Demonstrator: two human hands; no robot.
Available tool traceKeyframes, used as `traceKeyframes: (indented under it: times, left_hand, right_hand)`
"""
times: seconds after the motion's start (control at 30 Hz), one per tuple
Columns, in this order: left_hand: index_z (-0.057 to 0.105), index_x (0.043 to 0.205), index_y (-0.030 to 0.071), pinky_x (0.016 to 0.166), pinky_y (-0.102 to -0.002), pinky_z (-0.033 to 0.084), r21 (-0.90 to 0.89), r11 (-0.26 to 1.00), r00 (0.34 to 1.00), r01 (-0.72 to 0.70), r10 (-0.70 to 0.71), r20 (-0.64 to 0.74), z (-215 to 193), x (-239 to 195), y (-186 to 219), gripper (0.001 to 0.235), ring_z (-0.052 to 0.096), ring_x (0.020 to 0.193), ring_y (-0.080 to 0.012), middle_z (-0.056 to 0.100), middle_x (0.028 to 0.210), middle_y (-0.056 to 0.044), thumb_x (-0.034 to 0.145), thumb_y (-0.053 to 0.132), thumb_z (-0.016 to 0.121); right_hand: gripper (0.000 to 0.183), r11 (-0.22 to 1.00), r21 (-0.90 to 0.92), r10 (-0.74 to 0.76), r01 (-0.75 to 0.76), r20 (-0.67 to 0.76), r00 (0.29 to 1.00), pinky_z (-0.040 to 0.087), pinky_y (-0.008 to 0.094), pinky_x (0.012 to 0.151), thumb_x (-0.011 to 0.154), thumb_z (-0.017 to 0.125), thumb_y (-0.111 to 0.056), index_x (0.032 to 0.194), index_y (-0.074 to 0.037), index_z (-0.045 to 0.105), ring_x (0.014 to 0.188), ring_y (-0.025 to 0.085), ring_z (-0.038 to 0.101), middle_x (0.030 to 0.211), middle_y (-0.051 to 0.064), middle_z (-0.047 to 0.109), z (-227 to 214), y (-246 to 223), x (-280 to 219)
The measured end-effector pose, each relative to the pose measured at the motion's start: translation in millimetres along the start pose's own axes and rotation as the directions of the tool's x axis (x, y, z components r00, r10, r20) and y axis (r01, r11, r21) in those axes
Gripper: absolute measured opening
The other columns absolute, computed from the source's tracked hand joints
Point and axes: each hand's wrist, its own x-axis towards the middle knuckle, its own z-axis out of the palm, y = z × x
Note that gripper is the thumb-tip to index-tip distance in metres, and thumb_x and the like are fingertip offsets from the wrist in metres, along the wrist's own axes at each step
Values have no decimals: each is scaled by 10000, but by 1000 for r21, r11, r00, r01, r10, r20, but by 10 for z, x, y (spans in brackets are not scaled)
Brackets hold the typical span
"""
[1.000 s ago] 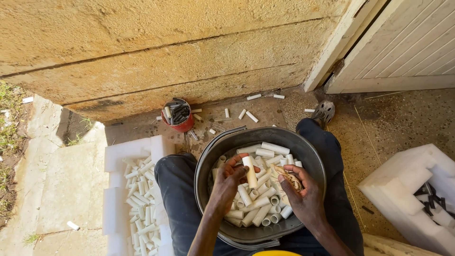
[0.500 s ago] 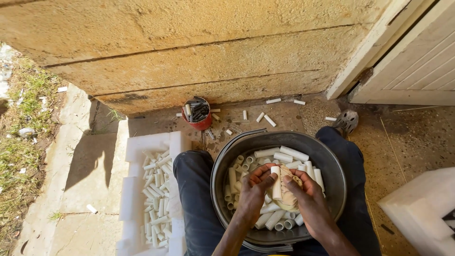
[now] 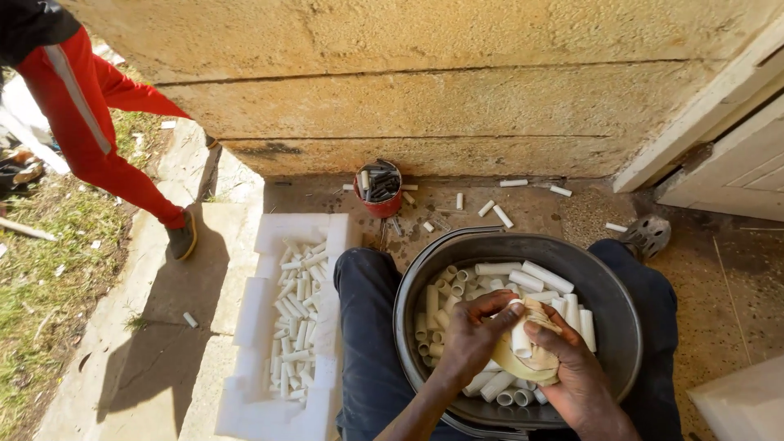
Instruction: Cleaning small PVC pipe segments one by one using a cloth in a workshop setting.
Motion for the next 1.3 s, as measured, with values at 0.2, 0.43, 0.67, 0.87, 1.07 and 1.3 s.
traceKeyframes:
  times: [0.2, 0.43, 0.67, 0.87, 1.07, 1.3]
  left_hand:
    - [771, 1109, 37, 852, -377, 577, 222, 953, 972, -206, 226, -69, -181, -1, -230, 389, 718, 1141, -257, 765, 1193, -148, 963, 380, 659]
    - [740, 1222, 1, 713, -278, 657, 12, 945, 808, -328, 287, -515, -1104, -349, -196, 359, 781, 789, -164, 813, 1091, -118, 943, 220, 685]
    - [243, 1620, 53, 566, -346, 586, -163, 977, 135, -134, -145, -980, -3029, -1300, -1825, 749, 709, 682, -247, 754, 1037, -223, 1000, 161, 649]
    - [117, 1653, 36, 566, -365, 614, -176, 979, -27, -100, -180, -983, -4259, -2643, -3506, 861, 707, 695, -269, 723, 1095, -275, 1005, 102, 679]
    - [143, 1648, 20, 599, -359, 605, -138, 986, 24, -94, -137, -990, -4579, -3156, -3665, 844, 704, 710, -266, 724, 1100, -261, 989, 89, 665]
    - [175, 1642, 2, 637, -352, 594, -92, 991, 120, -93, -81, -989, -3938, -2436, -2521, 827, 701, 728, -263, 726, 1107, -245, 969, 74, 649]
  right_hand:
    - [621, 982, -159, 81, -105, -153, 985, 458, 524, 964, 874, 578, -66, 1490, -126, 530, 1176, 384, 593, 1356, 169, 632, 355, -128, -277]
    - [614, 938, -301, 100, -170, -237, 966, 445, 571, 962, 931, 599, -134, 1530, -216, 495, 1232, 411, 564, 1414, 125, 598, 115, -17, 2]
    - [574, 935, -350, -26, -66, -254, 967, 462, 566, 964, 945, 616, -194, 1507, -227, 499, 1241, 358, 575, 1385, 49, 592, -292, 102, 282]
    - [497, 910, -415, -83, -19, -226, 971, 490, 550, 884, 956, 652, -184, 1444, -213, 560, 1158, 351, 609, 1296, 71, 630, -525, 126, 458]
    - [540, 883, -458, -29, -102, -270, 962, 463, 620, 978, 1002, 589, -176, 1520, -262, 458, 1267, 423, 535, 1447, 57, 539, -255, -16, 228]
    - [522, 914, -403, -148, 47, -226, 963, 482, 500, 939, 965, 634, -129, 1473, -161, 523, 1204, 291, 591, 1344, 62, 615, -453, 129, 342]
